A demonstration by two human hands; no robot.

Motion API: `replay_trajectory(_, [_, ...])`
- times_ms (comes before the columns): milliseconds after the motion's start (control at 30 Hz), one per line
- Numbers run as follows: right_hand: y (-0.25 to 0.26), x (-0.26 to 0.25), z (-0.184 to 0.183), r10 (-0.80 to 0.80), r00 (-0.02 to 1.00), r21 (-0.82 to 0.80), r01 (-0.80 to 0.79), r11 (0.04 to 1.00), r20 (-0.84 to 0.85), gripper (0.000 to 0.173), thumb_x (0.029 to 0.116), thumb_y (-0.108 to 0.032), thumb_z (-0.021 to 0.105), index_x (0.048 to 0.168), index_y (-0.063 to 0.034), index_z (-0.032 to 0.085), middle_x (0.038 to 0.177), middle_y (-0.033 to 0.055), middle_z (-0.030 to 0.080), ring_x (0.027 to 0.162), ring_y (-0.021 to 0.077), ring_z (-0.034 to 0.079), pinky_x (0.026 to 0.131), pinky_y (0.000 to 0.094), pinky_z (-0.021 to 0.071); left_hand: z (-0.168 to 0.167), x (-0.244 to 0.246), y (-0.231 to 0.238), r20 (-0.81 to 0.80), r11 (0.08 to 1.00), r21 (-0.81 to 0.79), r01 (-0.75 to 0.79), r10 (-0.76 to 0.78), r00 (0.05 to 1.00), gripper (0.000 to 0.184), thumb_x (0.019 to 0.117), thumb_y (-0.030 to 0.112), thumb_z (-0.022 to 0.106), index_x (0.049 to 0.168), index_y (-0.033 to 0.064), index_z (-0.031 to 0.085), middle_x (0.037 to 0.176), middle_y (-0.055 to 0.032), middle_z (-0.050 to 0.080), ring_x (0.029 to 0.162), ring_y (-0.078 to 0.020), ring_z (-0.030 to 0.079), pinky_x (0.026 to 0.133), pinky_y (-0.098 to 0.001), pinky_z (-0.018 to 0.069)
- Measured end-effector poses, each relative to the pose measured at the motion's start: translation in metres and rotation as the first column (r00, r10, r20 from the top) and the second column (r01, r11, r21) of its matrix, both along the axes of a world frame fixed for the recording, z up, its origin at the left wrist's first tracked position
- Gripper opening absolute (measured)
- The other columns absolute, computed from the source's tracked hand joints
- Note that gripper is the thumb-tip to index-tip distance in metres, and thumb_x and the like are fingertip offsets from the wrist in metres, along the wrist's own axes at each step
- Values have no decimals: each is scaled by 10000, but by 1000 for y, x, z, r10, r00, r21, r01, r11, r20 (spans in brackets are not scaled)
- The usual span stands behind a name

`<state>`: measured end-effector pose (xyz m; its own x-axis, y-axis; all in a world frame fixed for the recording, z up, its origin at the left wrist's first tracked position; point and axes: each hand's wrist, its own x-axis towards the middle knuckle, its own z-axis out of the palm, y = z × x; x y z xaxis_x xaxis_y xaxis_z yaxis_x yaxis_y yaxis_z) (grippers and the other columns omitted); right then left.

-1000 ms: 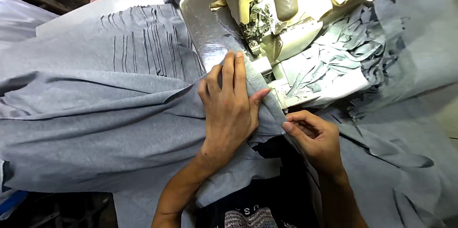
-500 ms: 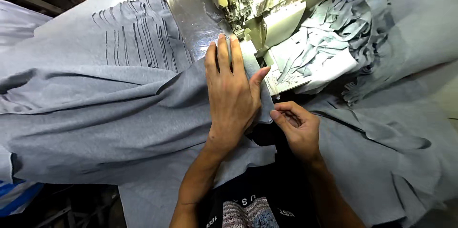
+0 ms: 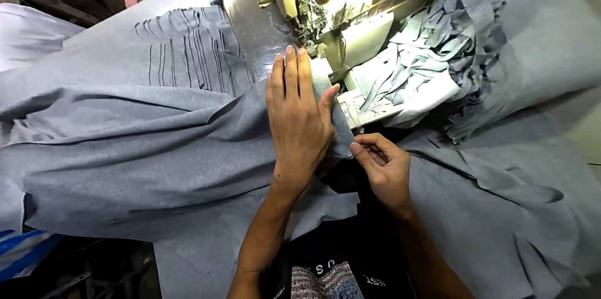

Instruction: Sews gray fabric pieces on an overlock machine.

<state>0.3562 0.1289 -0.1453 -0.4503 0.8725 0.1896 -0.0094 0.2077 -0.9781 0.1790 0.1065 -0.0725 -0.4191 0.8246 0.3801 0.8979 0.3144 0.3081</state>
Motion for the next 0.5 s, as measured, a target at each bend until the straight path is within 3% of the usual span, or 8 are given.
replay_trajectory(200, [1, 1, -1, -8, 1000, 6, 8, 1000, 17, 116, 971, -99, 663, 1017, -1, 706, 854, -24, 696, 682, -41, 586, 599, 108, 488, -1, -1, 0, -23, 999, 2, -45, 45, 999, 574, 1095, 409, 385, 1556, 69, 424, 1622, -114, 402, 1510, -320, 334, 1189, -514, 297])
replay_trajectory(367, [3, -2, 2, -19, 1000, 3, 19, 1000, 13, 123, 977, -115, 663, 1017, -7, 707, 849, -26, 692, 686, -39, 592, 599, 111, 495, 5, -7, 8, -74, 994, -16, -108, 107, 992, 587, 1087, 454, 376, 1518, 69, 482, 1519, -177, 467, 1364, -384, 441, 1021, -563, 390])
replay_trajectory(500, [3, -2, 4, -18, 1000, -7, 18, 1000, -7, 118, 976, -105, 663, 1010, -2, 709, 860, -17, 696, 693, -21, 605, 610, 125, 513, 16, -16, 10, -23, 996, -28, -90, 90, 996, 583, 1098, 455, 347, 1509, 71, 498, 1535, -193, 443, 1378, -424, 405, 1033, -612, 362])
